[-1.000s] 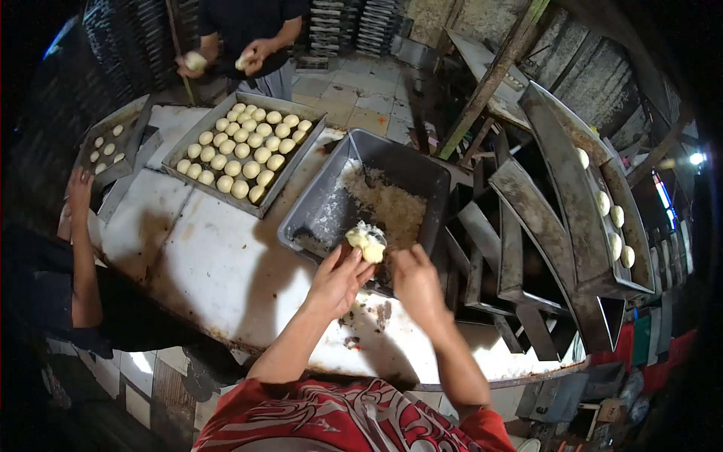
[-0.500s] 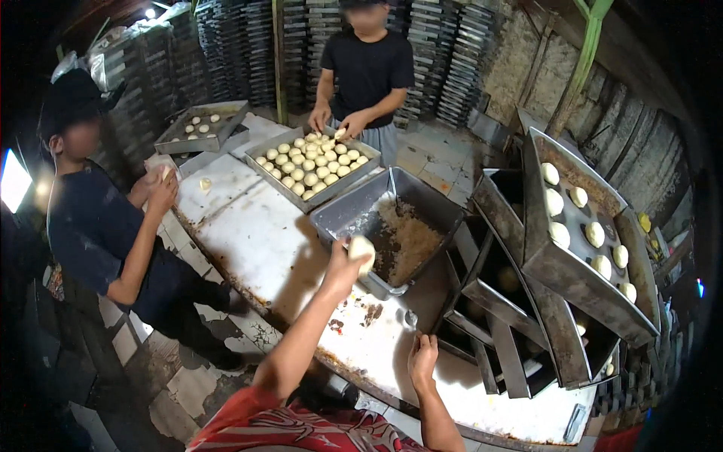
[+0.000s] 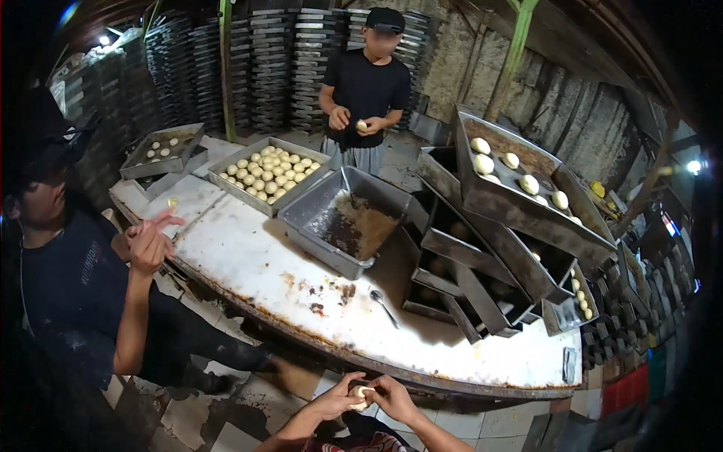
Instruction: Scooping filling into dough and placing the prepared rolls into baking pans.
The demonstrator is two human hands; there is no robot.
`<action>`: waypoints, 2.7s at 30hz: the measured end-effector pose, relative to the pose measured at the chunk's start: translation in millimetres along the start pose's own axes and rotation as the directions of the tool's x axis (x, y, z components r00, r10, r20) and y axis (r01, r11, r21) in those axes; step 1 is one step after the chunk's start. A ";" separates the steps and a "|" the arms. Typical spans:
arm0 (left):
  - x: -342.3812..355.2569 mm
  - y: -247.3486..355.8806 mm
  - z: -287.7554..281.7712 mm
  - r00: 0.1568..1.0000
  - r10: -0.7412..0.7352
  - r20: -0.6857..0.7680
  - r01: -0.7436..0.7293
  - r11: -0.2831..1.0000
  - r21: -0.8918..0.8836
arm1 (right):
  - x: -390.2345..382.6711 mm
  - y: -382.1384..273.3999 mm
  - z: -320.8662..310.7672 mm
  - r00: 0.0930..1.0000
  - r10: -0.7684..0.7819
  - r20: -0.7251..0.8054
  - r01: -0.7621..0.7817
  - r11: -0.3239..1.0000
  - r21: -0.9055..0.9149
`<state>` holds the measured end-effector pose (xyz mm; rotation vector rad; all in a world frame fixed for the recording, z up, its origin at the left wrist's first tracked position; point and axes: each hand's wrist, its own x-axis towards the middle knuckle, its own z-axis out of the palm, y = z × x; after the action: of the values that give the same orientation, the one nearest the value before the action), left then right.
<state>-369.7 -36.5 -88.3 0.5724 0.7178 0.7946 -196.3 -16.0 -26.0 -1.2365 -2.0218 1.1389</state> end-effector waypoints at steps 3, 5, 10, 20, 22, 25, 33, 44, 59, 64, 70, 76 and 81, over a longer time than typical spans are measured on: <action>15.4 -28.4 27.0 0.990 0.055 -0.128 -0.084 0.968 -0.235 | -44.7 2.8 4.7 0.945 -0.275 -0.180 0.222 0.938 -0.266; 33.1 -44.2 66.3 0.958 0.065 -0.279 -0.176 0.901 -0.395 | -66.8 17.5 2.8 0.899 -0.357 -0.255 0.230 0.879 -0.419; 78.5 -69.0 150.6 0.965 -0.165 -0.205 0.078 0.923 -0.378 | -116.2 56.4 -64.6 0.907 0.104 -0.407 -0.188 0.967 -0.172; 235.2 -120.7 319.0 0.995 -0.004 0.101 -0.023 0.966 0.257 | -188.5 164.5 -265.5 0.740 0.367 -0.563 -0.076 0.878 0.472; 266.1 -143.2 367.7 0.993 0.110 -0.047 -0.115 0.986 -0.121 | -200.9 179.3 -271.5 0.719 -0.205 -0.664 -0.158 0.882 -0.443; 303.5 -152.2 411.5 0.887 0.461 -0.027 -0.386 0.772 0.506 | -229.8 224.4 -304.3 0.818 -0.158 -0.553 -0.193 0.831 -0.522; 329.6 -138.8 394.4 0.856 0.295 0.425 -0.389 -0.175 0.905 | -165.4 314.3 -353.1 0.763 0.060 -0.643 -0.052 0.998 0.032; 198.3 -137.2 319.9 0.813 0.562 0.157 -0.319 0.203 0.926 | -122.4 319.3 -397.0 0.719 -0.309 -0.623 -0.053 0.869 -0.493; 188.5 1.0 232.7 0.769 -0.309 0.560 -0.034 0.855 0.518 | -214.7 280.4 -394.1 0.705 0.555 -0.441 -0.703 0.626 -0.337; 167.4 156.3 152.5 0.526 -0.233 0.818 -0.247 0.879 0.409 | -123.3 11.5 -537.2 0.913 0.320 -0.253 -0.406 0.778 -0.479; 134.3 205.1 14.3 0.822 0.240 0.517 -0.516 0.697 0.497 | 122.7 -131.6 -623.1 0.876 -0.282 -0.392 -0.070 0.729 -0.681; 112.0 265.3 -25.1 0.582 0.793 -0.181 -0.478 0.513 0.713 | 246.8 -18.4 -617.4 0.964 0.169 -0.207 -0.261 0.422 -0.868; 228.3 373.1 -35.3 0.801 0.579 0.152 -0.117 -0.098 0.988 | 262.4 -60.2 -594.8 0.953 0.206 -0.222 -0.290 0.835 -0.468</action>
<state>-444.7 366.8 67.6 2.1625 1.5232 0.7698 106.5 436.8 333.8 -1.8287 -2.1412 0.5948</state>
